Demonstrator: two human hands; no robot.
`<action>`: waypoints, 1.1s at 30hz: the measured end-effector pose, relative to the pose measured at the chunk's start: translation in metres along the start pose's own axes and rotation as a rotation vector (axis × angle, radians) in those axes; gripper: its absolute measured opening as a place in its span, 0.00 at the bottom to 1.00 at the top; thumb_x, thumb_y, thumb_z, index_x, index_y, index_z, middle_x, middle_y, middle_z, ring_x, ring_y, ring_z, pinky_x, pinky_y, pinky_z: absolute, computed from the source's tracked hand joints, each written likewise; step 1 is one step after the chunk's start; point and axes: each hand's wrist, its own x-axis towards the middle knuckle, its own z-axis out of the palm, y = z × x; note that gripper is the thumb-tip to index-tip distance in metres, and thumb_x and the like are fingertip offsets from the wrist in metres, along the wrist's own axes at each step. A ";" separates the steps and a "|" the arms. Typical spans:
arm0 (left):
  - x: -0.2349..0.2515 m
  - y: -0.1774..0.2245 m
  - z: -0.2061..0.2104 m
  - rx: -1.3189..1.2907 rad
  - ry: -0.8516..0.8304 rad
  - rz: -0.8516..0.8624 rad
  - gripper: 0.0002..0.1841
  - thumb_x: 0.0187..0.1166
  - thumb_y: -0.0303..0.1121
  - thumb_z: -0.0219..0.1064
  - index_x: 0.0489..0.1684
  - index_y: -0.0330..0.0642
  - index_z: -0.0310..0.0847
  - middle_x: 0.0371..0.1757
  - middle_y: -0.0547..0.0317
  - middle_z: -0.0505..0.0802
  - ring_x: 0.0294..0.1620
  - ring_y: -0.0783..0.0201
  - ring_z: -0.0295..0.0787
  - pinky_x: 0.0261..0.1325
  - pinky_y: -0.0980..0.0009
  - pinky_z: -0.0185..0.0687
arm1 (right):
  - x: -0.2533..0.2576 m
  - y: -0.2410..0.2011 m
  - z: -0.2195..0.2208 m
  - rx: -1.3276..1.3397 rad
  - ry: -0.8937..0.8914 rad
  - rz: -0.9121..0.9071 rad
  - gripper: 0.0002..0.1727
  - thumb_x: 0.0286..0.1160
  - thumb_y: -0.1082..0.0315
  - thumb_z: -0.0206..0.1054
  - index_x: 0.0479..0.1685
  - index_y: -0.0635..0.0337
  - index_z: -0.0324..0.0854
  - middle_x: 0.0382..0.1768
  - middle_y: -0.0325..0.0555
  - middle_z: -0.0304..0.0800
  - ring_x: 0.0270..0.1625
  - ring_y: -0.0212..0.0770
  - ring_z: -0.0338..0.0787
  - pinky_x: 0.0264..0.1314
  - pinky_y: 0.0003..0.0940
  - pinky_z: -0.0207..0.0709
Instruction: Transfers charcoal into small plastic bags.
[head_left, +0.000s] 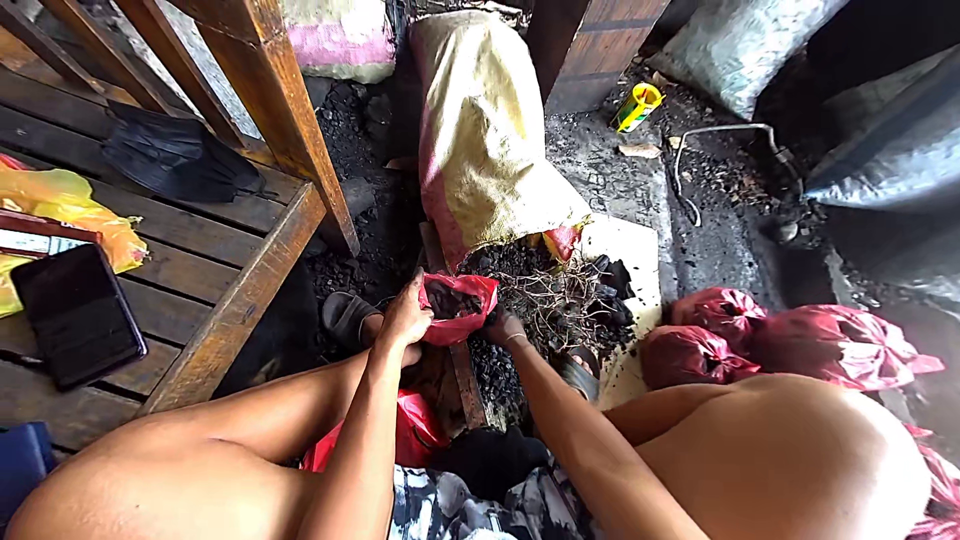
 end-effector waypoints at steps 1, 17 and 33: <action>0.000 -0.001 0.000 -0.005 0.000 0.000 0.47 0.74 0.25 0.69 0.97 0.45 0.45 0.87 0.42 0.73 0.86 0.47 0.70 0.87 0.46 0.64 | -0.006 -0.009 0.007 -0.029 0.019 0.015 0.39 0.74 0.53 0.72 0.87 0.53 0.69 0.85 0.68 0.67 0.81 0.68 0.75 0.77 0.67 0.73; 0.002 -0.001 0.002 -0.007 0.014 0.014 0.47 0.73 0.24 0.70 0.96 0.46 0.47 0.88 0.44 0.72 0.86 0.47 0.70 0.87 0.45 0.63 | 0.005 0.031 -0.080 0.612 0.172 -0.073 0.13 0.75 0.71 0.74 0.56 0.66 0.87 0.47 0.55 0.94 0.44 0.45 0.94 0.56 0.44 0.87; -0.003 0.003 -0.003 0.010 -0.024 0.004 0.47 0.74 0.25 0.68 0.97 0.44 0.43 0.88 0.44 0.71 0.87 0.51 0.69 0.89 0.51 0.62 | -0.024 -0.092 -0.054 -0.078 -0.083 -0.569 0.19 0.72 0.61 0.74 0.62 0.55 0.89 0.62 0.54 0.92 0.68 0.54 0.88 0.76 0.60 0.76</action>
